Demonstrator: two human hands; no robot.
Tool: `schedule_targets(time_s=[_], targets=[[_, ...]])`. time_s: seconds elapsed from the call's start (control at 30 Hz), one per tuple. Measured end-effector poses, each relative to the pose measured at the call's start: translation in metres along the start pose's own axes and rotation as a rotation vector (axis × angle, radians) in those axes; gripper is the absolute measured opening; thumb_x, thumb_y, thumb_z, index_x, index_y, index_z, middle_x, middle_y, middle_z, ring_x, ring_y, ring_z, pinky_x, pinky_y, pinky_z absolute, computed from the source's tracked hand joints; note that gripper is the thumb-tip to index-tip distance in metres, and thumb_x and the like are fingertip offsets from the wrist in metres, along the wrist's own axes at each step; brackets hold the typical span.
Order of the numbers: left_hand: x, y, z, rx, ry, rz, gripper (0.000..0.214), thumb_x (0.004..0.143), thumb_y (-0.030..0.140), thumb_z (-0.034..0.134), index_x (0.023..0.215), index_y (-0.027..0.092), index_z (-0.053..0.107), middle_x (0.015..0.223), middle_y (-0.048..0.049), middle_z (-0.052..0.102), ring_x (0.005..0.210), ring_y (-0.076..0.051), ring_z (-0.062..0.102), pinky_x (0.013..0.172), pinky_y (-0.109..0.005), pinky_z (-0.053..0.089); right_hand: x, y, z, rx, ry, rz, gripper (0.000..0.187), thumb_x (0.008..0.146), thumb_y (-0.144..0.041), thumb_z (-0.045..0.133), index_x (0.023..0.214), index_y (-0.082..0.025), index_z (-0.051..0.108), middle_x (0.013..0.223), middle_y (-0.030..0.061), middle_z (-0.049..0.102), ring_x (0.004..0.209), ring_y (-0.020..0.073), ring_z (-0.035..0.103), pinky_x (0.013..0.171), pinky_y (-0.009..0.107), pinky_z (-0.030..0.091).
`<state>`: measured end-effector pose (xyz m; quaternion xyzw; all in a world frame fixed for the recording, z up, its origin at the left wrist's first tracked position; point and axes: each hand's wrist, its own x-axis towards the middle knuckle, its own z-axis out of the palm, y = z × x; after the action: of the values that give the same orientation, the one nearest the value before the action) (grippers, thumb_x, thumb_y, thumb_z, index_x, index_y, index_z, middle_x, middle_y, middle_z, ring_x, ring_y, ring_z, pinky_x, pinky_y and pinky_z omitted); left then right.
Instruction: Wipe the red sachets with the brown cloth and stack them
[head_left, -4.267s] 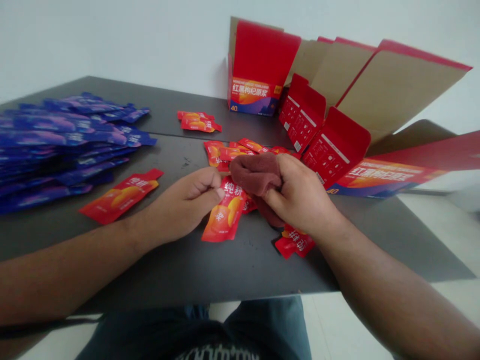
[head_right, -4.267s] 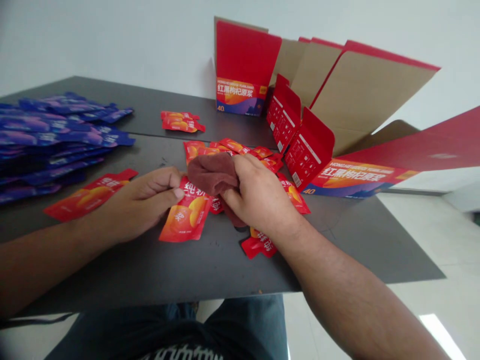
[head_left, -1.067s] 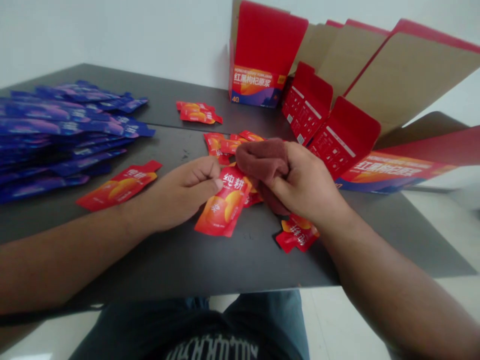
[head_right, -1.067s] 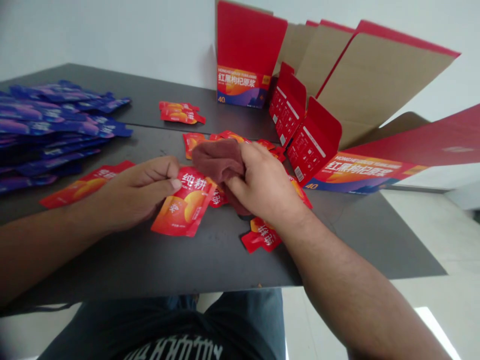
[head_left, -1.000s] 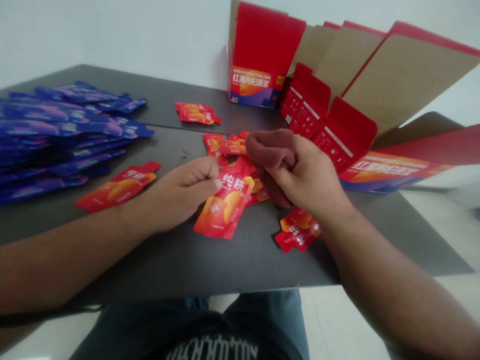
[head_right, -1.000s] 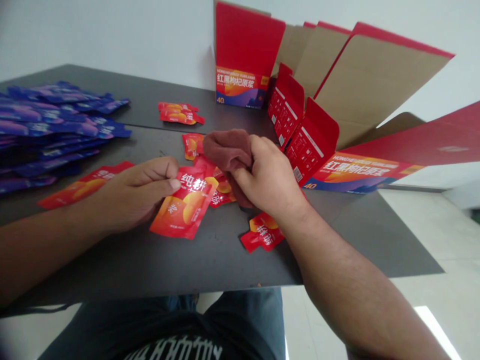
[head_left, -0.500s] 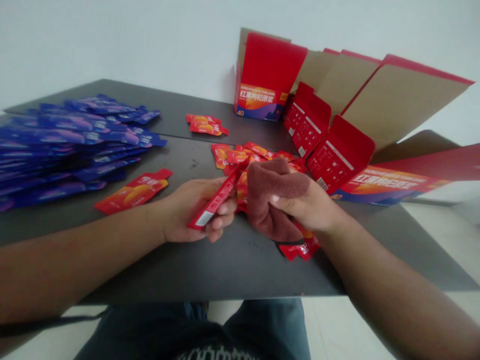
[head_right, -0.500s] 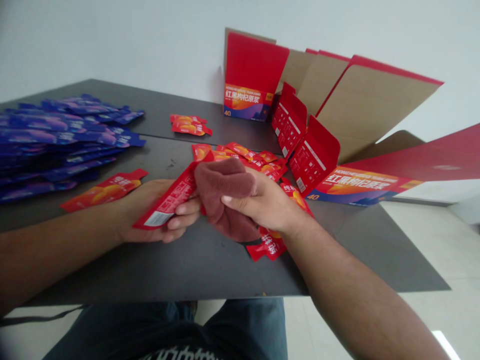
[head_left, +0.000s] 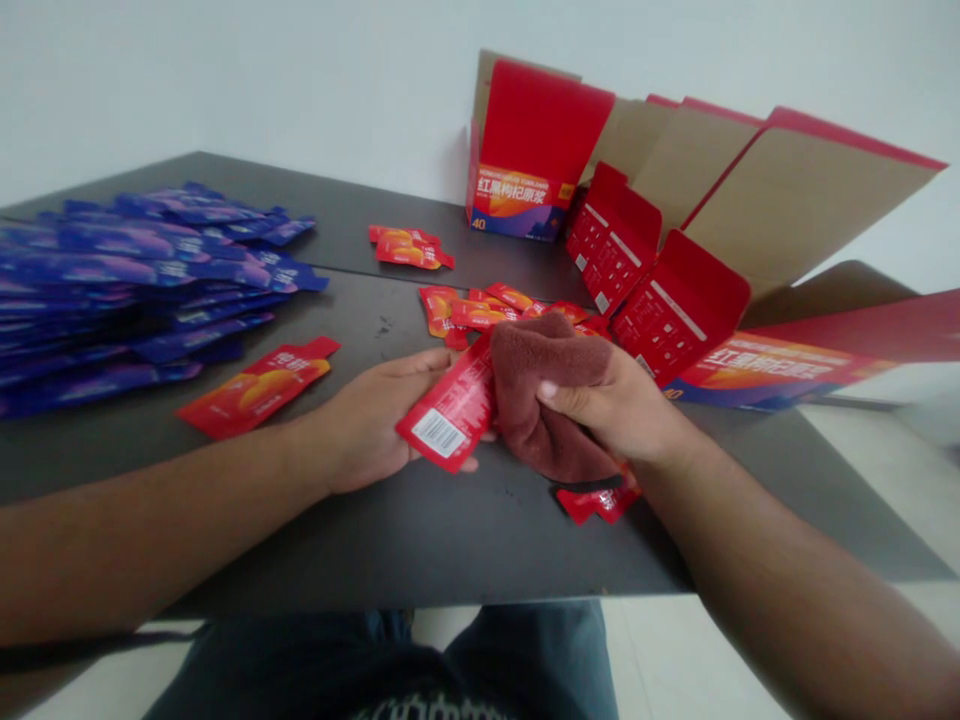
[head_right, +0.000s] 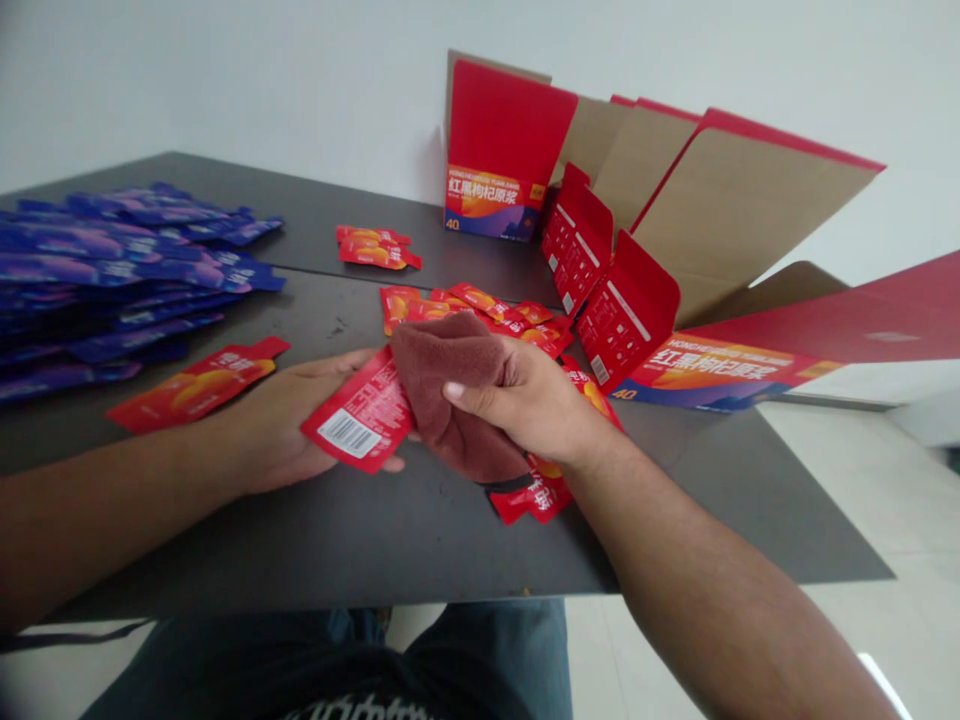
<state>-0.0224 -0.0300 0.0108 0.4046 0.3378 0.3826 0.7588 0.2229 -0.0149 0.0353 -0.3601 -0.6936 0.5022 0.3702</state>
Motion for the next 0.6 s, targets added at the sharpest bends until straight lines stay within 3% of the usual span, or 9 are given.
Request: schedule_targets(time_s=[0.1, 0.23, 0.33, 0.43, 0.6], targets=[[0.002, 0.0, 0.001, 0.023, 0.168, 0.085, 0.013, 0.102, 0.031, 0.066, 0.094, 0.02, 0.065, 0.082, -0.0016, 0.07, 0.069, -0.015, 0.068, 0.069, -0.029, 0.059, 0.002, -0.003, -0.003, 0.051, 0.018, 0.005, 0.045, 0.083, -0.061, 0.093, 0.105, -0.024, 0.078, 0.096, 0.0026, 0.081, 0.099, 0.0248, 0.079, 0.09, 0.041, 0.067], [0.003, -0.002, -0.007, 0.334, 0.146, 0.2, 0.022, 0.096, 0.037, 0.071, 0.085, 0.022, 0.06, 0.072, 0.0022, 0.063, 0.062, -0.015, 0.057, 0.061, -0.028, 0.048, 0.004, -0.009, -0.004, 0.009, -0.062, 0.029, 0.046, 0.082, -0.062, 0.093, 0.096, -0.023, 0.075, 0.09, 0.0017, 0.08, 0.099, 0.0254, 0.079, 0.089, 0.041, 0.067], [0.001, 0.0, -0.012, 0.698, 0.163, 0.258, 0.022, 0.095, 0.039, 0.07, 0.083, 0.022, 0.063, 0.075, 0.001, 0.067, 0.066, -0.017, 0.059, 0.064, -0.029, 0.046, 0.004, -0.01, -0.002, -0.026, -0.101, 0.057, 0.049, 0.082, -0.064, 0.092, 0.097, -0.021, 0.074, 0.09, 0.0019, 0.08, 0.095, 0.0246, 0.079, 0.086, 0.039, 0.067], [-0.001, 0.005, -0.011, 0.87, 0.202, 0.28, 0.022, 0.094, 0.038, 0.067, 0.08, 0.022, 0.063, 0.074, 0.0003, 0.067, 0.07, -0.019, 0.06, 0.065, -0.031, 0.044, 0.002, -0.011, -0.002, -0.046, -0.124, 0.06, 0.047, 0.085, -0.063, 0.09, 0.101, -0.021, 0.074, 0.092, 0.0022, 0.081, 0.092, 0.0233, 0.079, 0.082, 0.036, 0.066], [-0.005, 0.01, -0.004, 0.95, 0.205, 0.335, 0.023, 0.093, 0.034, 0.067, 0.074, 0.023, 0.061, 0.067, 0.002, 0.063, 0.067, -0.018, 0.057, 0.064, -0.031, 0.041, 0.0, -0.017, -0.007, -0.19, 0.042, -0.058, 0.037, 0.095, -0.055, 0.082, 0.111, -0.023, 0.073, 0.104, 0.004, 0.081, 0.1, 0.0255, 0.078, 0.085, 0.038, 0.065]])
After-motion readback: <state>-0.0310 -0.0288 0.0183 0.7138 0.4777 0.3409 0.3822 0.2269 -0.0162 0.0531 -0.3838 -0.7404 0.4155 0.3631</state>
